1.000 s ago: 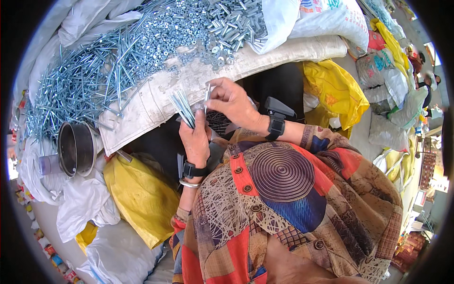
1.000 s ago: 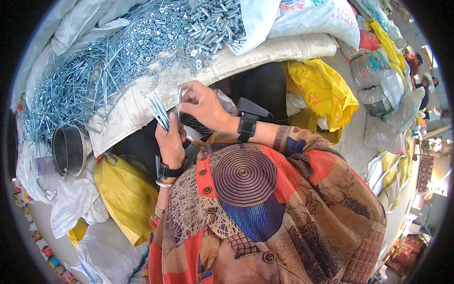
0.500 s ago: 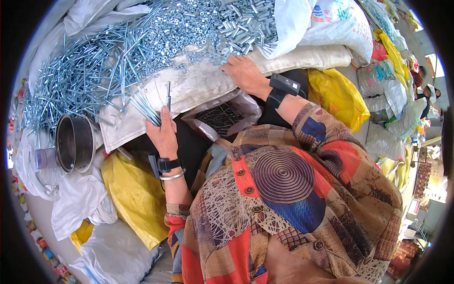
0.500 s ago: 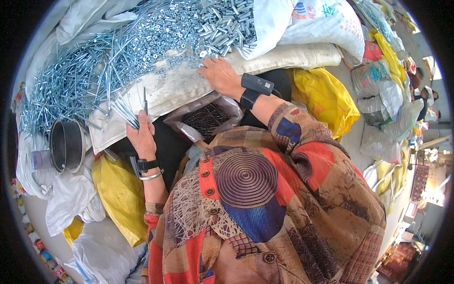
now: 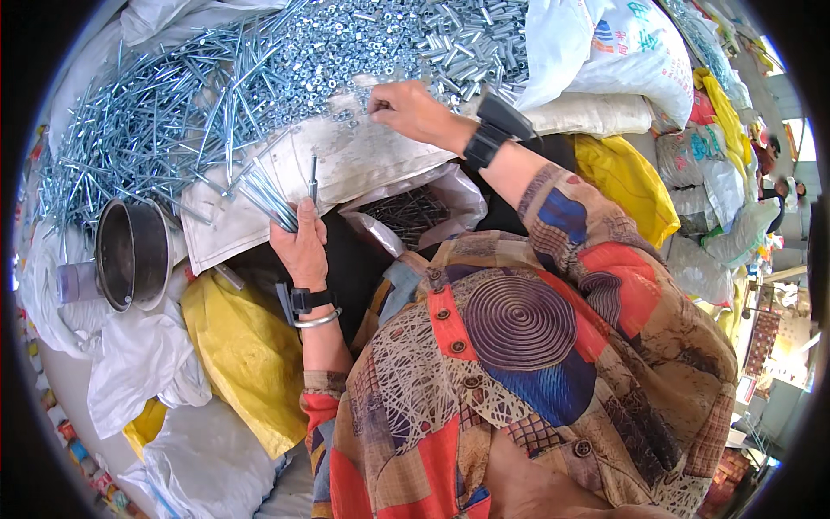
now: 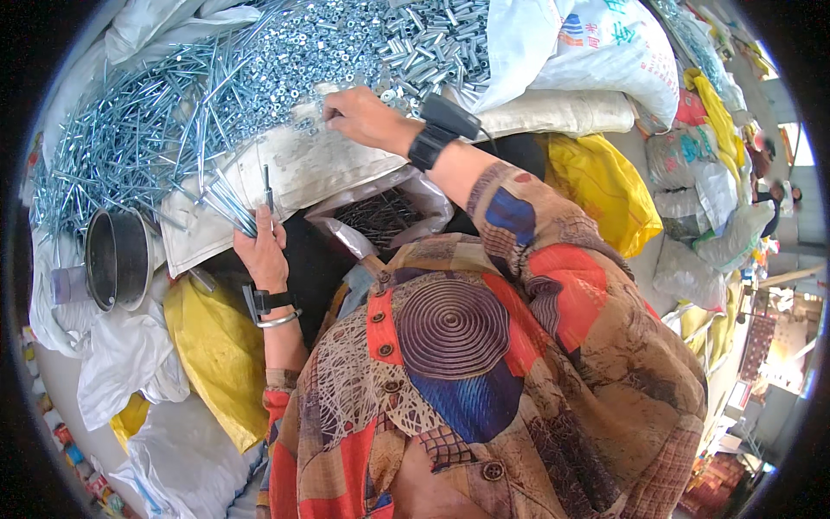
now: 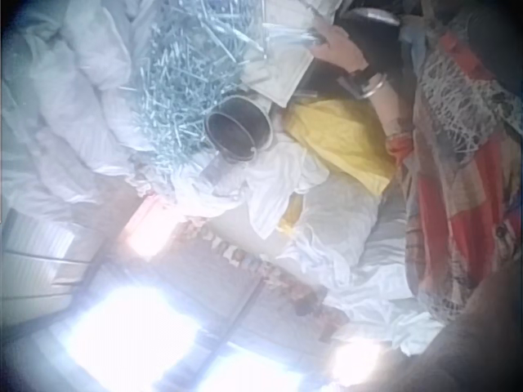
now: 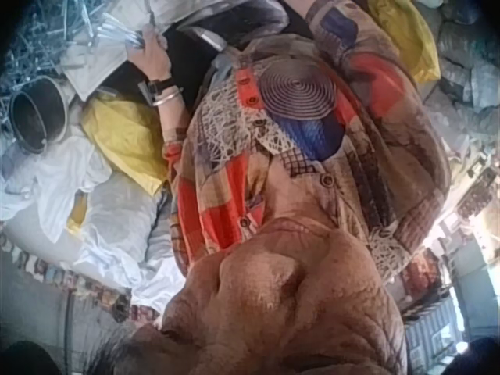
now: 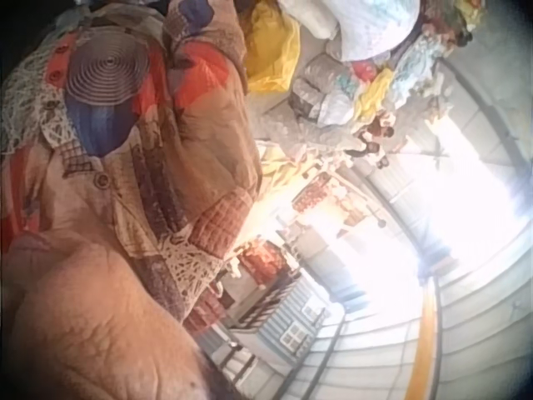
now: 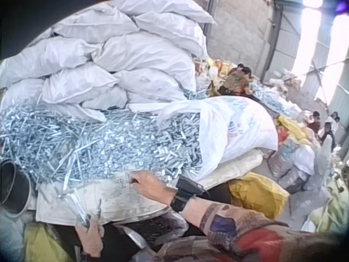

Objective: Assembling long bolts by sliding washers onto the shaft.

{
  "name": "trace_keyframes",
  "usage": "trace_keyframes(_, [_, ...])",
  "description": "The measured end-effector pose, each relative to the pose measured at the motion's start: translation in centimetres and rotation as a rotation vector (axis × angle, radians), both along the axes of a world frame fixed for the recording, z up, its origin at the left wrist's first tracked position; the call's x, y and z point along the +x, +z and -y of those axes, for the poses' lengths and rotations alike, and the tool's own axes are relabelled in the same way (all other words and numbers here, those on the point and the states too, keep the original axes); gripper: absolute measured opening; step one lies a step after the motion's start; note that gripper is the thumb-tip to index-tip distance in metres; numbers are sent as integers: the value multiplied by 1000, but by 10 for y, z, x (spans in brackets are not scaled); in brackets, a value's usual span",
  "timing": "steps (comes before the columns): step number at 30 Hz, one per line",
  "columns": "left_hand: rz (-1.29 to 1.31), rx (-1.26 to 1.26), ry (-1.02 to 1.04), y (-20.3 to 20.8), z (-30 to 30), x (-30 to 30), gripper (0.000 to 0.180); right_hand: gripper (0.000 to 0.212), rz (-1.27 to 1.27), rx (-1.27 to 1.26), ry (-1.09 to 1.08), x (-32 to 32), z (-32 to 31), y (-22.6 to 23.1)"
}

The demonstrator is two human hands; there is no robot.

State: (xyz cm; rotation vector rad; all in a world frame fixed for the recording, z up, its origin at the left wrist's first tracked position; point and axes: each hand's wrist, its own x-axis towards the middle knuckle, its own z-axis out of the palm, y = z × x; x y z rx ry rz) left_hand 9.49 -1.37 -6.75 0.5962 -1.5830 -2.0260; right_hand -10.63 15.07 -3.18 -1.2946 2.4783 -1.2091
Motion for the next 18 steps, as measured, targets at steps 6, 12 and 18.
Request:
trace_keyframes(6, [17,-59,-24,-3,-2,-1,21,18,-78,195,-30,1,32,-16])
trace_keyframes(12, [8,-45,-28,-3,-3,-1,19,5,-222,90,8,0,37,-18])
trace_keyframes(18, [8,-40,-41,-2,-5,-2,22,12,-256,-39,95,14,33,-10])
